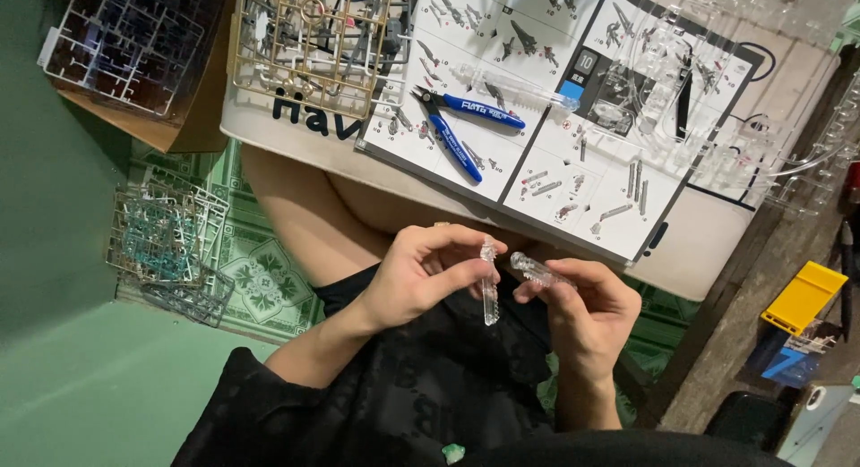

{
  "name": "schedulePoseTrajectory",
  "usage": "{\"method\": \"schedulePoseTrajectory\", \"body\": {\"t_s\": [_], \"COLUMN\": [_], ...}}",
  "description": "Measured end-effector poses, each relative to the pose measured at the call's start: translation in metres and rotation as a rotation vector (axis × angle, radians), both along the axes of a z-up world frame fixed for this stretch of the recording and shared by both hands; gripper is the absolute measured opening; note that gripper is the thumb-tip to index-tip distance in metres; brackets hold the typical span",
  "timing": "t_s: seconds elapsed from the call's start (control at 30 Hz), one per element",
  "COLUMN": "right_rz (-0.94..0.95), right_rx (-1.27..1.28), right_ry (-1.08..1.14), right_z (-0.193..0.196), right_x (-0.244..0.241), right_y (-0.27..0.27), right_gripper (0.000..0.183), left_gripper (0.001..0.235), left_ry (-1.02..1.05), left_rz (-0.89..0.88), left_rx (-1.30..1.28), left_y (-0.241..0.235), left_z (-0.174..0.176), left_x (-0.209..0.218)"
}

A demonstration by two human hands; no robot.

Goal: The person assembles small transparent plastic parts by hand, snapping them together in sequence while referencing an instruction manual. They handle multiple small components and align them to form a longer assembled piece.

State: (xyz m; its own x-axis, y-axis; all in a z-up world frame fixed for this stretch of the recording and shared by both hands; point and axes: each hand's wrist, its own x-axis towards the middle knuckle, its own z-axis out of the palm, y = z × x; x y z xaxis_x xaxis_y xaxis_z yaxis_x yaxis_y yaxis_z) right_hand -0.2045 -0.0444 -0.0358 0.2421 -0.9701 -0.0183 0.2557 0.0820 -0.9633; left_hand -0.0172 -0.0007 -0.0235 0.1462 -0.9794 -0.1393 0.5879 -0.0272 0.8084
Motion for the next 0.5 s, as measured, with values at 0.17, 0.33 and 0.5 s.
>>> {"method": "schedulePoseTrajectory", "body": {"t_s": [0.17, 0.33, 0.5], "right_rz": [0.002, 0.004, 0.016], "right_rx": [0.074, 0.179, 0.241], "right_ry": [-0.094, -0.152, -0.212], "right_z": [-0.006, -0.013, -0.013], "right_x": [-0.004, -0.007, -0.002], "right_y": [0.000, 0.000, 0.003], "right_gripper": [0.021, 0.022, 0.018], "left_gripper": [0.019, 0.022, 0.021], "left_ry": [0.038, 0.020, 0.003], "left_rz": [-0.023, -0.034, -0.047], "left_rx": [0.023, 0.042, 0.051], "left_y": [0.002, 0.000, -0.001], "left_z": [-0.006, -0.005, -0.006], "left_x": [-0.002, -0.001, 0.000]}}
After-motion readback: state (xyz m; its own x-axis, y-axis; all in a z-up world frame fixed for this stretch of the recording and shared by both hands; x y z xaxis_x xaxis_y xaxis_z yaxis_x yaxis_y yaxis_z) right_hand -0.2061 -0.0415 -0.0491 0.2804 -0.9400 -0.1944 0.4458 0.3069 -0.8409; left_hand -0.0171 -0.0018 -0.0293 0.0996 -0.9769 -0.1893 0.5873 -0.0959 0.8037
